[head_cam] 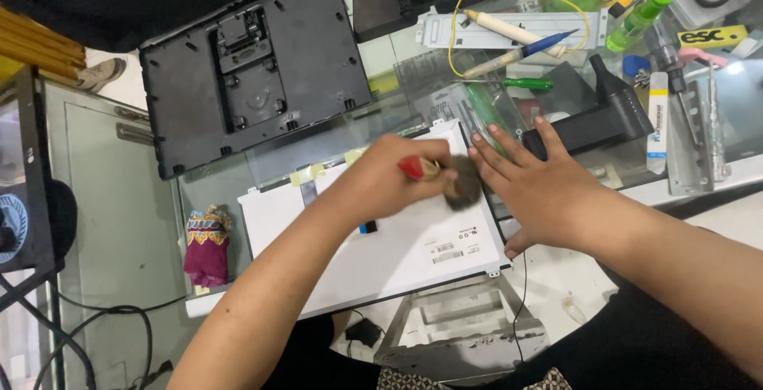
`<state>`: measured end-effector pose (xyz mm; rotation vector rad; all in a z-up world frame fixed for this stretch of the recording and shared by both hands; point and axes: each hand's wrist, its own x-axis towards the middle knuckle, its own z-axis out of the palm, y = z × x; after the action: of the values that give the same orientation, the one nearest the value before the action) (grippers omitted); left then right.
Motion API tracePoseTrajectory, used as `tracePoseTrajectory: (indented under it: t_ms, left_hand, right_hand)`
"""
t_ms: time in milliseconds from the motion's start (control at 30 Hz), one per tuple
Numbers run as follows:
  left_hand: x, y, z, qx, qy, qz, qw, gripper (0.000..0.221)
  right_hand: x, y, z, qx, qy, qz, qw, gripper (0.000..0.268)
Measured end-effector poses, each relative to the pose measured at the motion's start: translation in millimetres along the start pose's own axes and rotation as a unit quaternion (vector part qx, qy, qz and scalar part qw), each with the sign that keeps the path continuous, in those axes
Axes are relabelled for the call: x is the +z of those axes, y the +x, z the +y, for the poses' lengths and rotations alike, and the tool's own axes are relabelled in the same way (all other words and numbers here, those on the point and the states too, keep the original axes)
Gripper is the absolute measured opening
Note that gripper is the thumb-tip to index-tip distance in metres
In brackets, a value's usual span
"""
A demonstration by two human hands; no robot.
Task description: Repairing a laptop screen by checking components with probes, applying tape, and cleaning with a brush and cloth
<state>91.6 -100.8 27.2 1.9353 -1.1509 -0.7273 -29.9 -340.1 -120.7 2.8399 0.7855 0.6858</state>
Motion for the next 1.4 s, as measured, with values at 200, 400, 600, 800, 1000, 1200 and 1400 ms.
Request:
tracePoseTrajectory:
  t_ms: [200,400,600,800,1000,1200,1400]
  left_hand:
    - [15.0,-22.4,10.7,-0.027,0.057,-0.040,0.997,0.022]
    - [15.0,-44.6,12.1,-0.207,0.122,-0.030,0.970,0.013]
    - [17.5,-93.6,0.3,-0.114,-0.009,-0.049,0.992,0.012]
    - [11.9,-126.0,4.4,-0.093,-0.027,-0.028,0.995,0.009]
    - [13.4,-121.0,14.4,-0.091,-0.006,-0.012,0.996,0.007]
    - [19.3,-98.0,14.9,-0.078,-0.024,-0.018,0.996,0.008]
    - [28.5,-73.2,24.7,-0.050,0.045,-0.078,0.995,0.010]
  right_hand:
    - [-5.2,2.9,0.2,0.002,-0.013,-0.006,1.000,0.195]
    - [-5.7,1.7,1.4,0.004,-0.029,-0.023,0.999,0.198]
    - [-16.3,6.9,5.7,-0.017,-0.057,-0.034,0.998,0.193]
    - [-17.1,7.7,5.3,-0.025,-0.062,-0.035,0.997,0.193]
    - [-10.6,3.4,6.0,-0.026,-0.071,-0.042,0.996,0.199]
    - [-16.6,8.7,6.1,-0.026,-0.065,-0.039,0.997,0.192]
    - [-16.1,5.7,3.8,-0.013,-0.059,-0.043,0.997,0.195]
